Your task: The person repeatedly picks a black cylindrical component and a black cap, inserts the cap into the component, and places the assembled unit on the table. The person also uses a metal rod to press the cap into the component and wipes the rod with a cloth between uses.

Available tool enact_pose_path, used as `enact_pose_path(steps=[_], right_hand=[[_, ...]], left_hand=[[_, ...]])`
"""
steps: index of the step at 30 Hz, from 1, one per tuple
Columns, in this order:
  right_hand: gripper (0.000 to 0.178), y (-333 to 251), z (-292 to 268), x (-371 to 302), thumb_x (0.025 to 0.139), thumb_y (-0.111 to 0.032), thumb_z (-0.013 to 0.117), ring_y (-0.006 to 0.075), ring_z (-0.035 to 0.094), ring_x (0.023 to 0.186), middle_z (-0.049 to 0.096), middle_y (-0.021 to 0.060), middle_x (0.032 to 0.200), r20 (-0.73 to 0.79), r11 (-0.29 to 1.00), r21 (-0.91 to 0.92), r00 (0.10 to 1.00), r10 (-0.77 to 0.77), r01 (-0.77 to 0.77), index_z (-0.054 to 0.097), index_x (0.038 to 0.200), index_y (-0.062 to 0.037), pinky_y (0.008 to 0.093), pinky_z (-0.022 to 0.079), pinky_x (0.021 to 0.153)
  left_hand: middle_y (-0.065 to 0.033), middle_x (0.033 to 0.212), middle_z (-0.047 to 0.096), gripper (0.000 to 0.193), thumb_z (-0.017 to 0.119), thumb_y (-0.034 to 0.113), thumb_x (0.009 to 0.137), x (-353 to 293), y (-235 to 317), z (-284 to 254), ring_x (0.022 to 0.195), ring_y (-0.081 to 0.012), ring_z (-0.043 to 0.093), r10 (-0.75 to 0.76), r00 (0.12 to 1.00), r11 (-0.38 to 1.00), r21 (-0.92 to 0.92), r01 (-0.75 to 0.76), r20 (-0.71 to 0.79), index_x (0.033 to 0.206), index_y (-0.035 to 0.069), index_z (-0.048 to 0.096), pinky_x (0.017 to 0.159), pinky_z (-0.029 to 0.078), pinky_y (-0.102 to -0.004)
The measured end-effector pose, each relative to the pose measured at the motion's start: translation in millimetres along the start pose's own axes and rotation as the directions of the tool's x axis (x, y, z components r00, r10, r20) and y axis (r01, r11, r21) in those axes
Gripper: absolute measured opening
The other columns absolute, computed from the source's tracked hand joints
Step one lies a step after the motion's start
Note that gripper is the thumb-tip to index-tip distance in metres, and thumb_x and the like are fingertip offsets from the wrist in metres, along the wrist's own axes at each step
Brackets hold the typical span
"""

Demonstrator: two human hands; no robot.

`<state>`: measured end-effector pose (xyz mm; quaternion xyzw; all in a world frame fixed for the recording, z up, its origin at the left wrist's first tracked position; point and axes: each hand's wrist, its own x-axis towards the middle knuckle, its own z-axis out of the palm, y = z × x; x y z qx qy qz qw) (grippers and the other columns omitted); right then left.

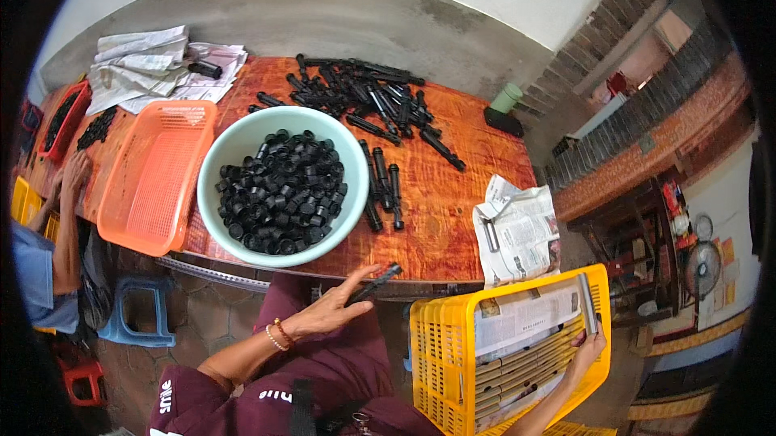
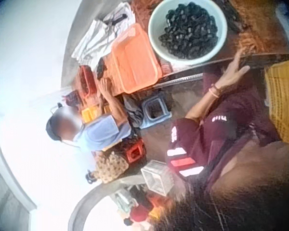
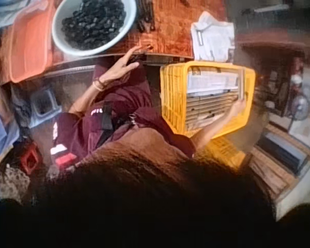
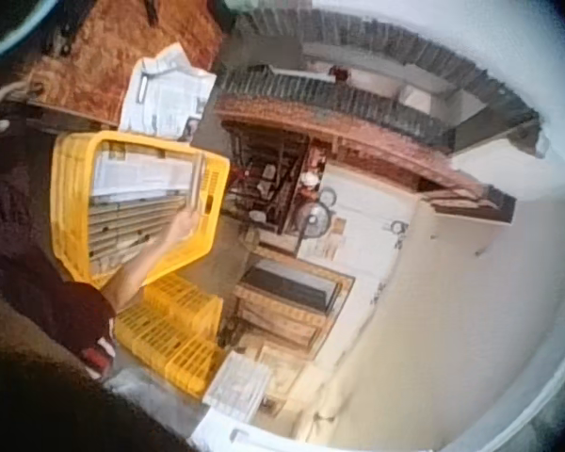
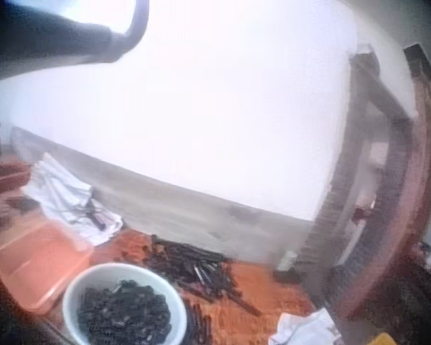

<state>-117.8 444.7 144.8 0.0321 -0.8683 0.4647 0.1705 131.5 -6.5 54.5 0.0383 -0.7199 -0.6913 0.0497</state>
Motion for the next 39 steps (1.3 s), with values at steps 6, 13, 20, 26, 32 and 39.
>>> enact_pose_path(steps=[6,13,20,26,32,39], right_hand=[[0.028,-156.1,96.3,-55.9,0.079,-0.007,0.041,0.0103,0.052,0.044,0.056,0.0031,0.054,0.835,1.0,-0.001,0.55,-0.006,0.013,0.065,0.087,0.0043,0.0242,0.044,0.044],[0.037,-200.5,224.5,-104.8,0.081,-0.024,0.04,0.0308,0.06,0.052,0.058,0.0166,0.056,0.992,0.896,0.057,0.078,-0.102,0.441,0.063,0.076,0.0039,0.043,0.049,0.059],[0.055,-236.3,234.8,-124.4,0.094,-0.044,0.034,0.0248,0.063,0.054,0.06,0.0126,0.056,0.969,0.933,0.11,0.173,-0.178,0.343,0.068,0.08,-0.0022,0.0371,0.048,0.052],[0.052,-183.3,244.5,-100.3,0.09,-0.046,0.052,0.0145,0.06,0.074,0.063,0.0073,0.081,0.94,0.996,0.082,0.331,-0.089,0.037,0.06,0.113,-0.0001,0.0283,0.049,0.067],[0.036,-168.1,258.9,-146.2,0.092,-0.026,0.058,0.0157,0.058,0.097,0.061,0.0063,0.102,0.99,0.788,0.134,0.114,-0.082,-0.601,0.053,0.119,-0.0019,0.0297,0.047,0.083],[0.027,-180.4,264.6,-132.1,0.098,-0.029,0.044,0.023,0.058,0.08,0.055,0.0092,0.091,0.941,0.35,0.333,0.285,-0.181,-0.876,0.047,0.116,-0.0075,0.0403,0.051,0.077]], left_hand=[[-0.0215,0.127,0.04,0.071,0.061,0.031,0.087,9.7,23.1,-4.8,0.111,-0.0411,0.047,0.159,0.985,0.959,0.224,-0.171,0.071,0.146,0.022,0.023,0.098,0.037,-0.0465],[-0.02,0.108,0.039,0.073,0.069,0.037,0.08,1.8,24.8,5.9,0.089,-0.0394,0.055,0.175,0.984,0.811,0.562,-0.164,0.034,0.143,0.032,0.03,0.073,0.049,-0.0444],[-0.0107,0.098,0.047,0.046,0.066,0.023,0.085,6.7,-24.1,-16.8,0.093,-0.0233,0.048,0.266,0.963,0.924,0.294,-0.244,-0.036,0.125,0.007,0.051,0.079,0.043,-0.0351],[-0.0015,0.108,0.054,0.043,0.059,0.035,0.088,4.9,-15.3,-16.5,0.086,-0.0073,0.049,0.084,0.975,0.878,-0.479,0.025,0.204,0.12,0.007,0.052,0.077,0.041,-0.0243],[-0.0016,0.099,0.054,0.041,0.061,0.041,0.086,8.3,-8.7,-6.9,0.089,-0.0103,0.05,-0.006,0.99,0.823,-0.561,0.087,0.144,0.106,0.006,0.054,0.084,0.043,-0.0288],[-0.0154,0.12,0.05,0.024,0.055,0.027,0.09,2.6,2.2,-22.7,0.107,-0.0232,0.055,0.069,0.985,0.673,-0.722,-0.161,-0.155,0.096,0.004,0.055,0.098,0.04,-0.0381]])
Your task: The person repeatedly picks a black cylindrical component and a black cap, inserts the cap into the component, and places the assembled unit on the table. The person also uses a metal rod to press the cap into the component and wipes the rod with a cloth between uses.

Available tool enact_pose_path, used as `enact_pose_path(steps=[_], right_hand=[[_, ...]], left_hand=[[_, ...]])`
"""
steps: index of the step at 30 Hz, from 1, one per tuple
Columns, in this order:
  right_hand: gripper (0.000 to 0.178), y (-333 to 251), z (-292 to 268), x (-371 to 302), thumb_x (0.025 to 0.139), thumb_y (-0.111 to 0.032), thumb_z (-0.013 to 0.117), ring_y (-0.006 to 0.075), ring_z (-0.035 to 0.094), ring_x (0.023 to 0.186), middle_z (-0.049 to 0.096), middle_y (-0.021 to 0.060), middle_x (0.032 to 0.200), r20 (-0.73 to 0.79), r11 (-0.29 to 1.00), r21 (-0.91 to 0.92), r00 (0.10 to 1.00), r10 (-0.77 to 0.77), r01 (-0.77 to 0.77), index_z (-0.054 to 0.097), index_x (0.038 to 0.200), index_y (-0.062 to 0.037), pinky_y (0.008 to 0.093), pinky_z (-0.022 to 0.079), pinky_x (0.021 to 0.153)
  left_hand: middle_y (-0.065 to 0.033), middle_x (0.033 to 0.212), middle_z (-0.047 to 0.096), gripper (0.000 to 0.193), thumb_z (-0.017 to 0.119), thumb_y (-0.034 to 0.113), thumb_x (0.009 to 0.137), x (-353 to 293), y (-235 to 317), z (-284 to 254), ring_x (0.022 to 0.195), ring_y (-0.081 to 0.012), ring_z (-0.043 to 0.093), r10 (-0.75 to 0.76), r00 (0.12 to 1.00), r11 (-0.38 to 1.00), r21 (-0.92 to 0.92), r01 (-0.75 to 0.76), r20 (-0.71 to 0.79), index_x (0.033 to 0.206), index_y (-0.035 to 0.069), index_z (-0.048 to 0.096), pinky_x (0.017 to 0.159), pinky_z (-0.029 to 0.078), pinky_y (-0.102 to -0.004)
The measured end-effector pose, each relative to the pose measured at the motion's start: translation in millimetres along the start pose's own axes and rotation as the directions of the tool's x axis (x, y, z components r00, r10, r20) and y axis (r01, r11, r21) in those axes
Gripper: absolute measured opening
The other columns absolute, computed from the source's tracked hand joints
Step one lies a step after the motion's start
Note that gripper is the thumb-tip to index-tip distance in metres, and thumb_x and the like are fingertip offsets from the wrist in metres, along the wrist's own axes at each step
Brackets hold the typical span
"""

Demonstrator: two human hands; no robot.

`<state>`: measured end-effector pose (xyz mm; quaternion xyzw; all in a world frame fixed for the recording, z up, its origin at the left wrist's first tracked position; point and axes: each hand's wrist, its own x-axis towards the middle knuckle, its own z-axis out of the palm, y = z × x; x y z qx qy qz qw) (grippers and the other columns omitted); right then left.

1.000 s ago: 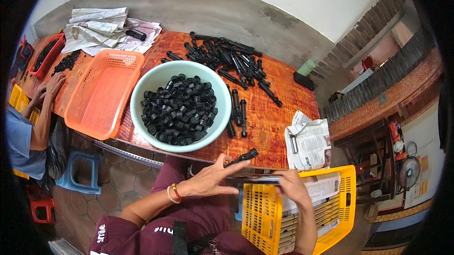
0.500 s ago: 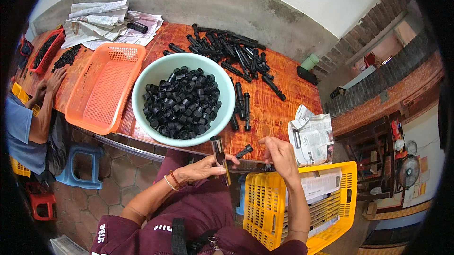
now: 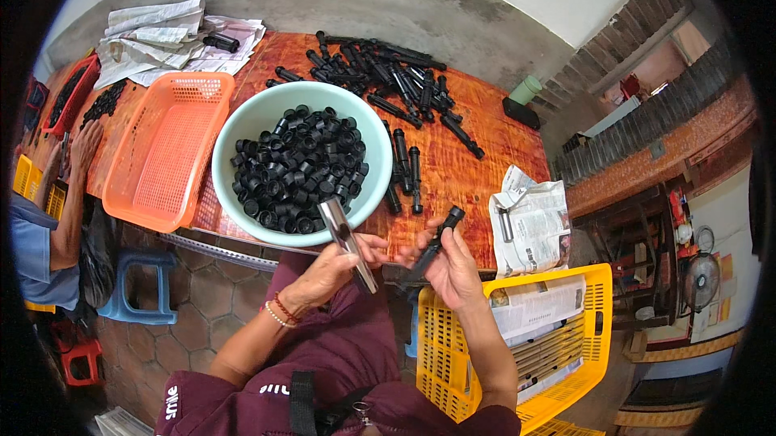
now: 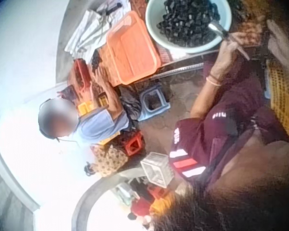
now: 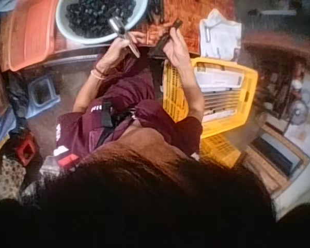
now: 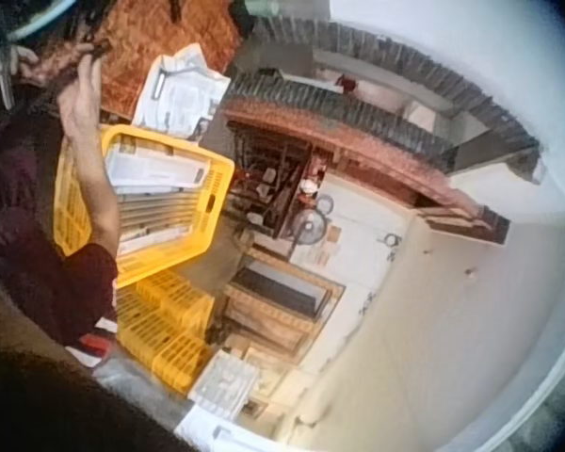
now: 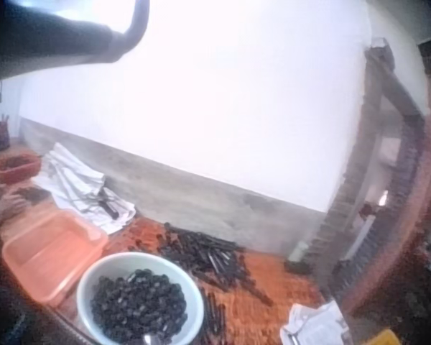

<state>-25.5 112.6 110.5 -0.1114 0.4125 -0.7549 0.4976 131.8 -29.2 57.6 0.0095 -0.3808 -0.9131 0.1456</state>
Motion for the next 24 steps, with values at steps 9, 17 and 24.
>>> enact_pose_path(steps=[9,17,24], right_hand=[[0.027,4.5,8.1,0.7,0.098,-0.023,0.045,0.0135,0.048,0.053,0.048,0.0064,0.086,0.055,0.977,-0.097,0.979,0.195,-0.189,0.041,0.121,-0.0099,0.0258,0.039,0.043],[0.026,18.7,-18.7,13.7,0.094,-0.021,0.056,0.0128,0.062,0.062,0.06,0.004,0.077,-0.151,0.931,-0.364,0.986,-0.072,0.012,0.051,0.114,-0.0055,0.0221,0.049,0.05],[0.038,26.0,-8.7,8.4,0.095,-0.021,0.054,0.0079,0.047,0.058,0.053,0.0025,0.076,-0.086,0.928,-0.275,0.968,0.238,-0.252,0.045,0.127,-0.0035,0.0206,0.04,0.049]], left_hand=[[-0.0054,0.077,0.05,0.03,0.052,0.035,0.093,6.5,18.1,-5.6,0.07,-0.0187,0.056,-0.014,0.997,0.982,-0.188,-0.001,-0.078,0.108,0.01,0.042,0.074,0.05,-0.0369],[-0.0043,0.079,0.05,0.033,0.04,0.042,0.098,20.6,17.9,-4.3,0.067,-0.0169,0.052,0.041,0.991,0.963,-0.259,-0.074,-0.129,0.108,0.011,0.043,0.068,0.047,-0.0335],[-0.0052,0.083,0.051,0.035,0.041,0.04,0.098,30.8,23.5,-4.1,0.077,-0.0172,0.053,0.161,0.948,0.953,-0.205,-0.222,-0.275,0.112,0.009,0.047,0.073,0.049,-0.0342]])
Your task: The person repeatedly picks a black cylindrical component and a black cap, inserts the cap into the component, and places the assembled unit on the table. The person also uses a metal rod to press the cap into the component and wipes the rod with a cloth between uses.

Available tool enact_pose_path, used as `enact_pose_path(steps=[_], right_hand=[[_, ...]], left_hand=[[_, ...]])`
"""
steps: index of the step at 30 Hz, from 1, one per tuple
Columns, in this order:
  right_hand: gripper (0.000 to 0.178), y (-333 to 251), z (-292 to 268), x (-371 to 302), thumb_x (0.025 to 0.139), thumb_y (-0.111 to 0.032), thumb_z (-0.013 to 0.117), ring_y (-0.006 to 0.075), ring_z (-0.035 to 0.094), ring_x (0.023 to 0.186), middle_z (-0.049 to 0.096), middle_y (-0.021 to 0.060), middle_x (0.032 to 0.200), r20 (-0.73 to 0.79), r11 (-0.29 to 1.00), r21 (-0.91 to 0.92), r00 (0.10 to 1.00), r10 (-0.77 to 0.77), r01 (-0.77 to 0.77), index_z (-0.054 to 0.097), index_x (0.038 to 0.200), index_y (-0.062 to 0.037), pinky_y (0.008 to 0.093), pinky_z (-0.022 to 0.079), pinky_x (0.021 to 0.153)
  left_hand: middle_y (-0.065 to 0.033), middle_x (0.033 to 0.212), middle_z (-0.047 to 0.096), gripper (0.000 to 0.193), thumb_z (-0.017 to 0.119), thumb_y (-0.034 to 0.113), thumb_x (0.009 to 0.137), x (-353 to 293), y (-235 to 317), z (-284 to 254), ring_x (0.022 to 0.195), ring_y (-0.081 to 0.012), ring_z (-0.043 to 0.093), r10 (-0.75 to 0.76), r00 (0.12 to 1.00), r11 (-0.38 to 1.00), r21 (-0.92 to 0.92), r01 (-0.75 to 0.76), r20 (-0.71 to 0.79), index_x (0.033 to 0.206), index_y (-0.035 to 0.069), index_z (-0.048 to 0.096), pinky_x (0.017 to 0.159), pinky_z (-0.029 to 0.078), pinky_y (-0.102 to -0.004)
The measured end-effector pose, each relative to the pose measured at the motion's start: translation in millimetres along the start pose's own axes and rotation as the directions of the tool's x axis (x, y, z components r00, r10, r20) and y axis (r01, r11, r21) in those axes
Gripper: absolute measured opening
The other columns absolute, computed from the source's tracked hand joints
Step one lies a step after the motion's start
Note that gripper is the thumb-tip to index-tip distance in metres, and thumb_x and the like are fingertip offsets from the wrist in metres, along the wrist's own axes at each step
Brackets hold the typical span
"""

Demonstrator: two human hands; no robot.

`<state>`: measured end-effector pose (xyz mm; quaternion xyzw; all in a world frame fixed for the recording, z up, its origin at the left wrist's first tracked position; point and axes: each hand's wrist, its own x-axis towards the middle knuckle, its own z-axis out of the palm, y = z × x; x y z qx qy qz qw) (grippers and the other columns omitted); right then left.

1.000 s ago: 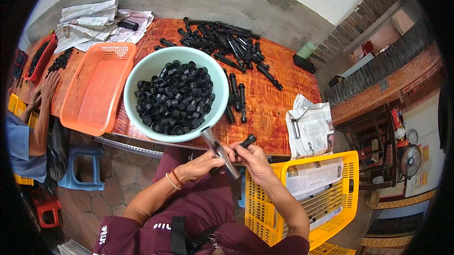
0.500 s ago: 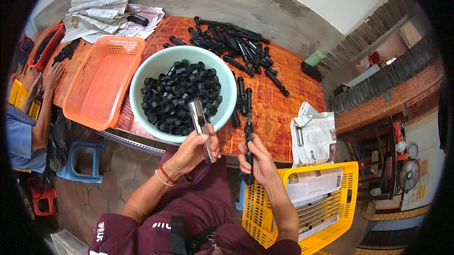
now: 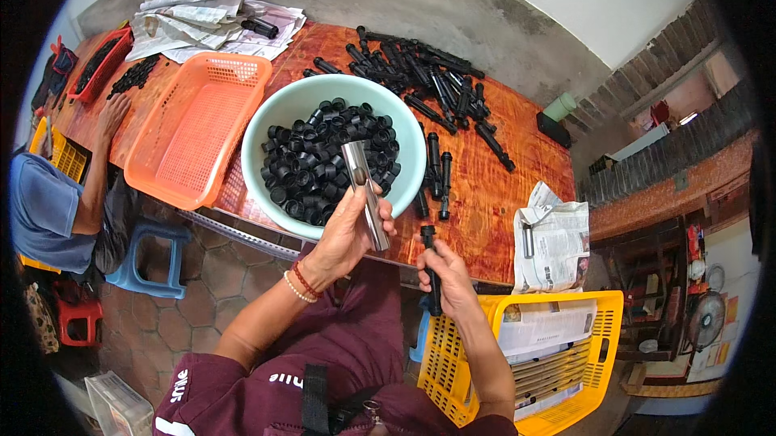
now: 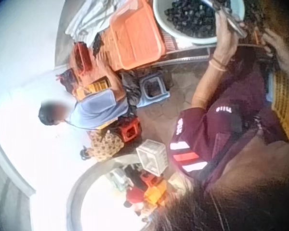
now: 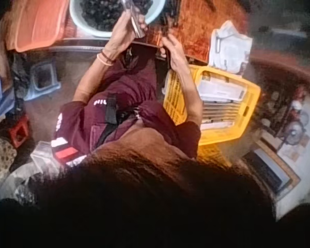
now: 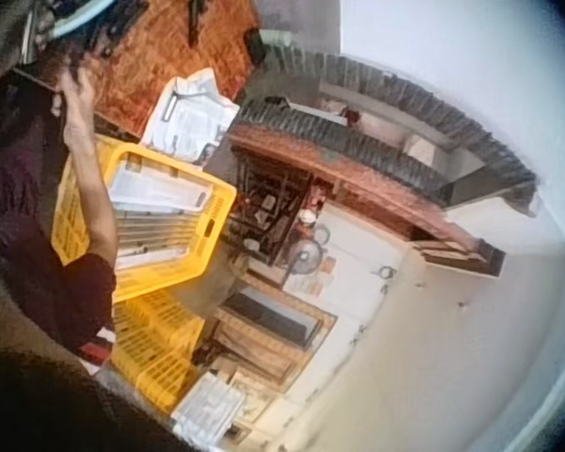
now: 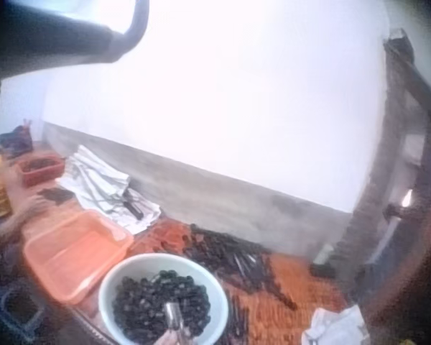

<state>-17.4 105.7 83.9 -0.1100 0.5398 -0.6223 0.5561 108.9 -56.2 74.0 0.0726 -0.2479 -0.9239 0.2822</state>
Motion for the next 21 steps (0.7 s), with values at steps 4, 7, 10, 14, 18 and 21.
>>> enact_pose_path(steps=[4,7,10,14,18,21], right_hand=[[0.043,-0.9,6.0,-4.4,0.097,-0.023,0.048,0.007,0.048,0.057,0.051,0.0023,0.074,0.104,0.982,-0.177,0.993,-0.051,0.069,0.039,0.132,-0.0008,0.0193,0.04,0.049],[0.047,-3.5,16.6,-12.2,0.099,-0.026,0.043,0.0071,0.045,0.048,0.049,0.0022,0.069,0.166,0.942,-0.304,0.981,-0.097,0.145,0.031,0.137,-0.0022,0.0191,0.039,0.046],[0.044,-1.5,17.6,-16.7,0.1,-0.026,0.04,0.0066,0.042,0.045,0.048,0.0018,0.067,0.204,0.891,-0.446,0.979,0.012,0.082,0.031,0.136,-0.0028,0.0186,0.038,0.045],[0.039,-2.7,31.2,-23.6,0.099,-0.028,0.035,0.0056,0.038,0.045,0.045,0.001,0.065,0.228,0.854,-0.509,0.974,0.011,0.109,0.037,0.128,-0.0026,0.0187,0.033,0.044],[0.031,2.6,27.2,-21.3,0.097,-0.027,0.04,0.0068,0.039,0.047,0.044,0.0012,0.066,0.215,0.906,-0.415,0.977,0.011,0.081,0.045,0.114,-0.0013,0.0208,0.032,0.041],[0.03,1.8,29.1,-22.5,0.097,-0.028,0.036,0.0072,0.037,0.043,0.045,0.0022,0.066,0.216,0.888,-0.448,0.976,-0.003,0.102,0.044,0.11,-0.0019,0.0201,0.032,0.043]], left_hand=[[-0.004,0.081,0.05,0.034,0.04,0.039,0.099,6.5,-2.8,1.7,0.074,-0.0167,0.052,0.005,0.998,0.999,-0.039,-0.008,-0.064,0.112,0.009,0.047,0.072,0.049,-0.0338],[-0.0033,0.08,0.05,0.035,0.04,0.04,0.099,8.2,-3.5,4.4,0.073,-0.0162,0.052,0.007,0.994,0.999,-0.032,-0.01,-0.109,0.112,0.009,0.047,0.072,0.049,-0.0337],[-0.0034,0.08,0.05,0.036,0.039,0.04,0.099,9.2,-1.9,6.0,0.074,-0.0161,0.052,-0.02,0.994,0.998,-0.067,0.013,-0.107,0.111,0.008,0.047,0.072,0.049,-0.0337],[-0.0034,0.079,0.05,0.037,0.038,0.041,0.099,10.0,-7.6,8.9,0.073,-0.0156,0.052,-0.067,0.991,0.992,-0.111,0.054,-0.119,0.111,0.008,0.047,0.071,0.049,-0.0331],[-0.0032,0.079,0.049,0.037,0.039,0.042,0.098,9.0,-12.1,12.3,0.072,-0.0151,0.051,-0.093,0.989,0.988,-0.131,0.078,-0.113,0.11,0.008,0.047,0.07,0.048,-0.0325],[-0.0029,0.079,0.049,0.035,0.038,0.041,0.099,7.8,-15.5,14.7,0.072,-0.0151,0.051,-0.109,0.989,0.984,-0.154,0.093,-0.099,0.11,0.008,0.046,0.07,0.048,-0.0319]])
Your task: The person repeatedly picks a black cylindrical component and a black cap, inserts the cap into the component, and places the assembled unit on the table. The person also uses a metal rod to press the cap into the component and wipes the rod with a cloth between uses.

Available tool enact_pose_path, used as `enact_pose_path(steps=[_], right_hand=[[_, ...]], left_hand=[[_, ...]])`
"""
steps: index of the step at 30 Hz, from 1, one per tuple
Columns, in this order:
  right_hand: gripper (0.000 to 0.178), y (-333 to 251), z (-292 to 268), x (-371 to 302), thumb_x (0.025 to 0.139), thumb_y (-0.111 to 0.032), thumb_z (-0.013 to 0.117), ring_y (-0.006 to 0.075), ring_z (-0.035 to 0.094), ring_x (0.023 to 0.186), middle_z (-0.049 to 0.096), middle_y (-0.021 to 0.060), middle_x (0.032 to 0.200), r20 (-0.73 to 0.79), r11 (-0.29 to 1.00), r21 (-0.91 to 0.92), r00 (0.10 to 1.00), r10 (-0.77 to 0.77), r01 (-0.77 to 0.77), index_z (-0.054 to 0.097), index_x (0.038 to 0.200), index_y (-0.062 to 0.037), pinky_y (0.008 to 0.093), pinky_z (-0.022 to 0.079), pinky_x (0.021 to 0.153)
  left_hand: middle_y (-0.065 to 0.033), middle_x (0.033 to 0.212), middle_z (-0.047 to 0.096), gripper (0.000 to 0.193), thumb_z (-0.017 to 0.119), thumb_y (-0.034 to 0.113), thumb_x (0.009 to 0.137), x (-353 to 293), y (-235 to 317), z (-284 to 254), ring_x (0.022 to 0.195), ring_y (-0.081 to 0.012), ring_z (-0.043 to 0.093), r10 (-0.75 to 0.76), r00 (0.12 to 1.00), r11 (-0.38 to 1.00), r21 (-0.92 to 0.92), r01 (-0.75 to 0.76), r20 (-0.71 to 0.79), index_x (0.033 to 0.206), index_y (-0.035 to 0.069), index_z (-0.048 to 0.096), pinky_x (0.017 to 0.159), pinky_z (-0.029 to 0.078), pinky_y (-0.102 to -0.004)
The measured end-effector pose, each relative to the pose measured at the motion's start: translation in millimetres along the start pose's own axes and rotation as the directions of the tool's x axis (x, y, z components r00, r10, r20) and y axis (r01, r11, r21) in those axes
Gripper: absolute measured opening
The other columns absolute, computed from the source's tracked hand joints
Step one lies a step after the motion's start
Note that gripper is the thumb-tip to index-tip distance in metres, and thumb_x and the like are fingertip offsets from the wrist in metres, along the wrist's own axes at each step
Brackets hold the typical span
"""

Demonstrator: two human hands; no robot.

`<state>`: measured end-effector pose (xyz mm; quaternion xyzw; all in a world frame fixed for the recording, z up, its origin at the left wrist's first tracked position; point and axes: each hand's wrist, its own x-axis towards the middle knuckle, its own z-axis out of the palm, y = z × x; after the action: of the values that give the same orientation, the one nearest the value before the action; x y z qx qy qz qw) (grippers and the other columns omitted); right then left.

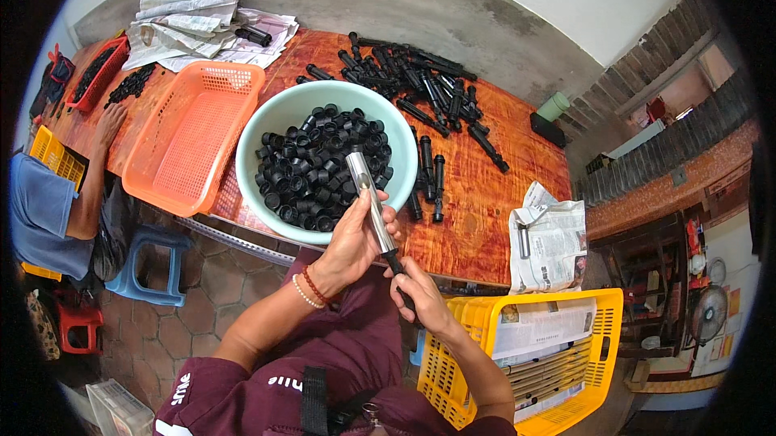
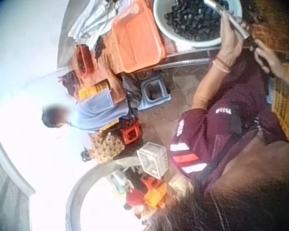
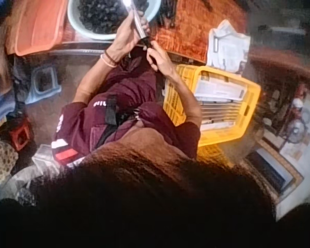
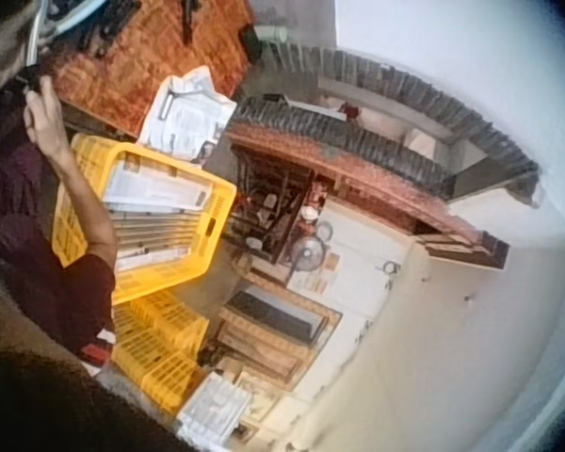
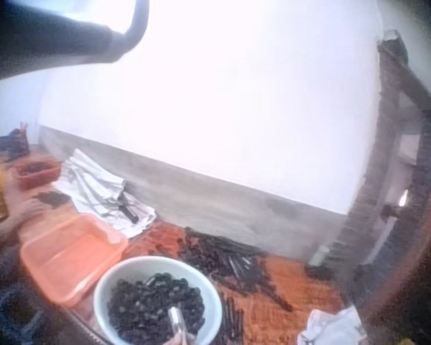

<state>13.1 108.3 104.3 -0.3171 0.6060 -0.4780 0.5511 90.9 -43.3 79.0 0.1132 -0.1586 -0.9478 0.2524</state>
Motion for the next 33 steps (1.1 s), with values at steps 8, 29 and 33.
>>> enact_pose_path(steps=[8,29,33], right_hand=[[0.029,1.8,5.8,-1.7,0.094,-0.026,0.035,0.0089,0.038,0.042,0.046,0.003,0.066,-0.104,0.994,0.106,0.994,0.04,-0.029,0.046,0.106,-0.002,0.0213,0.032,0.04],[0.027,13.6,9.2,3.2,0.089,-0.021,0.041,0.0117,0.043,0.048,0.046,0.0032,0.056,-0.285,0.994,-0.093,0.955,-0.079,0.055,0.056,0.082,0.0013,0.028,0.035,0.048],[0.028,18.3,9.0,3.1,0.088,-0.021,0.042,0.0127,0.044,0.049,0.046,0.0044,0.055,-0.31,0.992,-0.127,0.949,-0.058,0.019,0.055,0.078,0.0012,0.0291,0.036,0.049]], left_hand=[[-0.003,0.08,0.049,0.033,0.04,0.041,0.098,-12.6,-26.4,5.9,0.073,-0.015,0.052,0.013,0.998,0.983,0.181,-0.023,0.055,0.109,0.01,0.043,0.069,0.047,-0.0297],[-0.0025,0.085,0.05,0.031,0.037,0.041,0.099,-10.1,-26.5,-4.2,0.076,-0.0111,0.056,0.007,0.988,0.984,0.176,-0.034,0.154,0.111,0.013,0.039,0.056,0.048,-0.0227],[-0.0028,0.083,0.049,0.033,0.038,0.043,0.098,-12.1,-30.2,-6.7,0.076,-0.0133,0.054,0.028,0.988,0.988,0.146,-0.051,0.153,0.109,0.012,0.04,0.064,0.048,-0.0275]])
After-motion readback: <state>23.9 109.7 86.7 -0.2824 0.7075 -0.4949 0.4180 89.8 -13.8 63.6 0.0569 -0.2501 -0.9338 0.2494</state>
